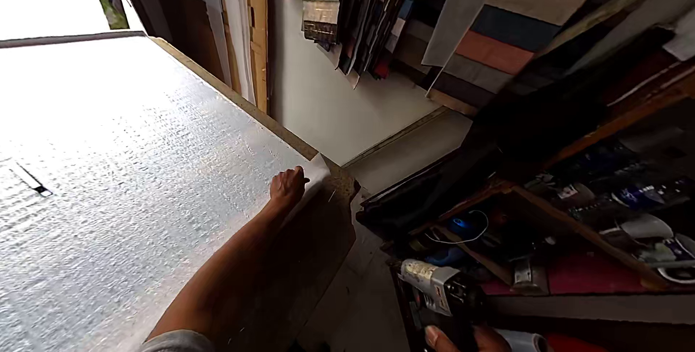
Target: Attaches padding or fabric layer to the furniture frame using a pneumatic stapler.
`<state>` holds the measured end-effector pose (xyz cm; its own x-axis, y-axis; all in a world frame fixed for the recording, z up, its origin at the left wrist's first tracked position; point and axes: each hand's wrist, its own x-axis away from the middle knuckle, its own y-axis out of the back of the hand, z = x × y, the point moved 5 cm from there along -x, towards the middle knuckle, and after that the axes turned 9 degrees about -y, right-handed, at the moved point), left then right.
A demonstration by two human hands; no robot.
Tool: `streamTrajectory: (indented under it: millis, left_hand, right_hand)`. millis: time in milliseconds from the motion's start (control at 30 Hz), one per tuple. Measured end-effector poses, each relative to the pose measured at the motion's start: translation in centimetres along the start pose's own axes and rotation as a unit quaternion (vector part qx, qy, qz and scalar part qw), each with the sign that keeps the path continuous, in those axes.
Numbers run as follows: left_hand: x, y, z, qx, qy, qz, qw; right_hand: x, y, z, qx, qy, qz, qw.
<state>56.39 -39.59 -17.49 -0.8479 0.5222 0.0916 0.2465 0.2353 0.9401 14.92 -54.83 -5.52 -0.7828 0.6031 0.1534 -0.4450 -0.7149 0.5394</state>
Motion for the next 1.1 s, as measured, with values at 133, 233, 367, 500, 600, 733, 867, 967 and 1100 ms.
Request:
streamTrajectory:
  millis: [133, 233, 367, 500, 600, 733, 867, 967, 1100]
  left_hand:
    - [-2.8, -1.7, 3.0, 0.042, 0.0, -0.017, 0.999]
    - [-3.4, -3.3, 4.8, 0.101, -0.007, -0.046, 0.994]
    - [-4.5, -4.1, 6.1, 0.157, -0.023, -0.072, 0.985]
    - [-5.1, -4.1, 6.9, 0.225, -0.025, -0.067, 0.972]
    - [-5.0, -4.1, 7.2, 0.254, -0.025, -0.073, 0.964]
    - [-5.1, -4.1, 7.5, 0.27, -0.024, -0.081, 0.959]
    - [-5.1, -3.9, 7.7, 0.285, -0.03, -0.083, 0.955]
    - [-5.2, -4.1, 7.9, 0.294, -0.04, -0.066, 0.953]
    - [-5.4, -4.2, 8.1, 0.297, -0.043, -0.051, 0.953]
  right_hand:
    - [-12.2, -4.2, 1.9, -0.009, -0.012, 0.068, 0.998]
    - [-21.0, -8.1, 1.8, 0.008, -0.043, 0.119, 0.992]
    - [-29.3, -11.8, 2.7, 0.027, -0.033, 0.16, 0.986]
    - [-33.6, -13.6, 3.4, 0.053, -0.026, 0.201, 0.978]
    - [-34.6, -14.4, 3.5, 0.092, -0.019, 0.225, 0.97]
    - [-34.4, -14.8, 3.7, 0.105, 0.005, 0.224, 0.969]
    - [-32.4, -15.4, 4.7, 0.093, 0.024, 0.242, 0.966]
    - [-30.5, -16.9, 4.8, 0.107, 0.027, 0.263, 0.959]
    - [-28.2, -17.5, 6.1, 0.083, 0.024, 0.281, 0.956]
